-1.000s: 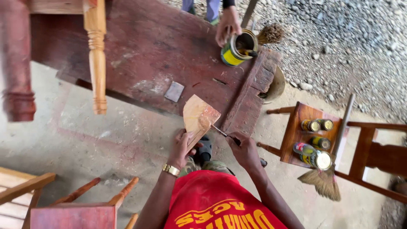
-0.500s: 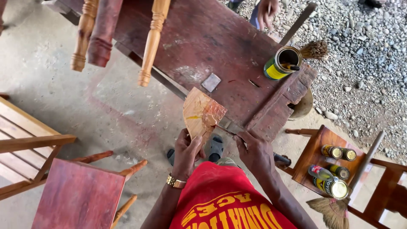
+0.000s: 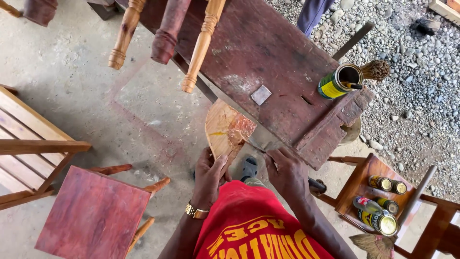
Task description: Applying wood filler to cracks and staining the legs of a wooden stool.
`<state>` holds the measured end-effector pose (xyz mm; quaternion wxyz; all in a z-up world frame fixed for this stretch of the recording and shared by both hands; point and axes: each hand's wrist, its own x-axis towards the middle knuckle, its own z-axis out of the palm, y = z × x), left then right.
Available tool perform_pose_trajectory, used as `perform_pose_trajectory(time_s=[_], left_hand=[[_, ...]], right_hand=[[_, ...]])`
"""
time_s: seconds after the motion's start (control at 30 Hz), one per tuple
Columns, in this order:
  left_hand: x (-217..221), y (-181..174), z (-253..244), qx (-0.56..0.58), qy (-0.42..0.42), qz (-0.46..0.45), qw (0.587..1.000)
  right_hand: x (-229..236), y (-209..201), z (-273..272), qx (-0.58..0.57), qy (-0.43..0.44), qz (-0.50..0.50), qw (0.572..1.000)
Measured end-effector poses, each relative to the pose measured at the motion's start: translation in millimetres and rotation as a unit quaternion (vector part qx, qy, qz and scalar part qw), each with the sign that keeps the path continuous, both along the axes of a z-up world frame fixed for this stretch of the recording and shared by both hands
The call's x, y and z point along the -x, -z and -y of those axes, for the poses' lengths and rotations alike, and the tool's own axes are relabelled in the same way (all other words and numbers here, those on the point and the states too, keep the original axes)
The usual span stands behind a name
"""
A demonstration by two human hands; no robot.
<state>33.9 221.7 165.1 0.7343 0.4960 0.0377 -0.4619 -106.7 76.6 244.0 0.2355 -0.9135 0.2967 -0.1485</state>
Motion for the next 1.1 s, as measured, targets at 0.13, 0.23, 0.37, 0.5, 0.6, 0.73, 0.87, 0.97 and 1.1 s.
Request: perform_pose_trajectory(time_s=[0.13,0.23,0.37,0.5,0.6,0.73,0.87,0.97,1.1], left_hand=[[-9,-2,-8,0.002,-0.019,0.008,1.0],[-17,-4,-17,0.004,-0.011,-0.02,1.0],[-22,-7,-27,-0.005,-0.003,-0.017,1.0],[-25,-6,-35,0.005,-0.003,-0.013,1.0],[-28,-9,-39,0.01,-0.009,-0.023,1.0],[-29,-4,-44,-0.004,-0.018,-0.011,1.0],[-31,-15,-49,0.013,-0.021,-0.026,0.999],[-31,-16,-50,0.002,-0.025,-0.02,0.999],[-32,-18,-51,0.016,-0.046,-0.004,0.999]], right_hand=[[-10,-2,-17,0.001,0.016,-0.001,1.0],[-17,-5,-22,0.024,-0.003,0.008,1.0],[-27,-9,-18,0.056,-0.032,0.013,0.998],[-31,-9,-14,0.089,-0.059,0.006,0.994],[-34,-11,-18,0.102,-0.077,-0.004,0.992],[-35,-9,-20,0.128,-0.085,-0.005,0.988],[-42,-19,-28,0.133,-0.1,0.013,0.986],[-45,-25,-28,0.13,-0.098,0.024,0.986],[-47,-23,-33,0.112,-0.094,0.019,0.989]])
